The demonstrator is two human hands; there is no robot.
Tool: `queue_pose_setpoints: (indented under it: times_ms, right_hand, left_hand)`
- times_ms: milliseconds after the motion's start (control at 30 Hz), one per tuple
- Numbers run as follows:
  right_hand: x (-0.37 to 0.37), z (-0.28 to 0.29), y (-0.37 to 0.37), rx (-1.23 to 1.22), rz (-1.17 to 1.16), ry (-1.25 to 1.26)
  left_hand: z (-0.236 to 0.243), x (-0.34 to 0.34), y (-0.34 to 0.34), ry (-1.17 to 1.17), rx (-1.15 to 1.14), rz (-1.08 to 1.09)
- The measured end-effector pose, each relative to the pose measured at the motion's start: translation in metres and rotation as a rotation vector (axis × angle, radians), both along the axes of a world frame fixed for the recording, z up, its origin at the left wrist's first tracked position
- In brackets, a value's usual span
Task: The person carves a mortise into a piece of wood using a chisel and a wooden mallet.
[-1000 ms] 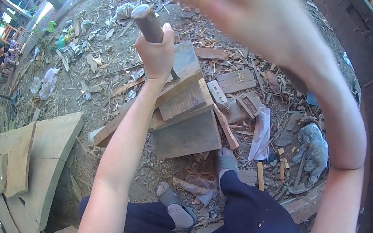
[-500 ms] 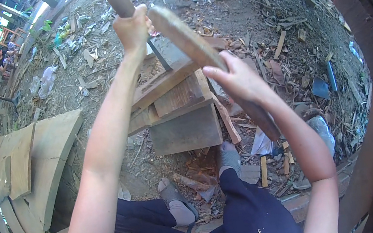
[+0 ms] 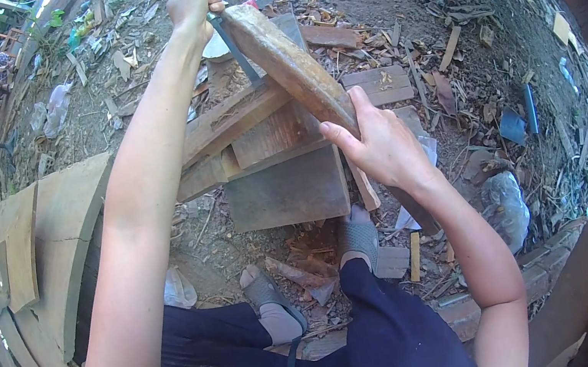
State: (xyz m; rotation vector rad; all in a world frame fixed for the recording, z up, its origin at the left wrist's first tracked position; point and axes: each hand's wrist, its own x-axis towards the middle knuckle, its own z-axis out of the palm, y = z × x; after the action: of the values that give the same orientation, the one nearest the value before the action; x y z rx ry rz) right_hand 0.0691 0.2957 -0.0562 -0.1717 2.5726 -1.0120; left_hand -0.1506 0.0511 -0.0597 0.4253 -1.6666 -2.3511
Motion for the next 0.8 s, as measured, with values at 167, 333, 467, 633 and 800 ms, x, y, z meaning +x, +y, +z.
queue_pose_setpoints:
  times_ms: [167, 333, 467, 633, 800]
  right_hand:
    - [0.001, -0.003, -0.007, 0.033, 0.017, 0.054]
    - [0.004, -0.014, -0.003, 0.046, -0.023, 0.097]
    - [0.005, -0.012, -0.002, 0.045, -0.020, 0.093]
    - [0.006, -0.020, -0.003, -0.009, -0.034, 0.105]
    - [0.007, -0.020, -0.003, 0.049, -0.034, 0.084]
  left_hand:
    - [-0.015, 0.001, -0.028, -0.124, 0.116, 0.168]
    - [-0.024, 0.026, -0.040, -0.262, 0.304, -0.073]
    - [0.023, 0.071, -0.022, -0.020, 0.189, 0.065]
    - [0.058, 0.069, -0.024, 0.275, 0.014, 0.083]
    - [0.054, 0.071, -0.010, 0.366, -0.102, 0.057]
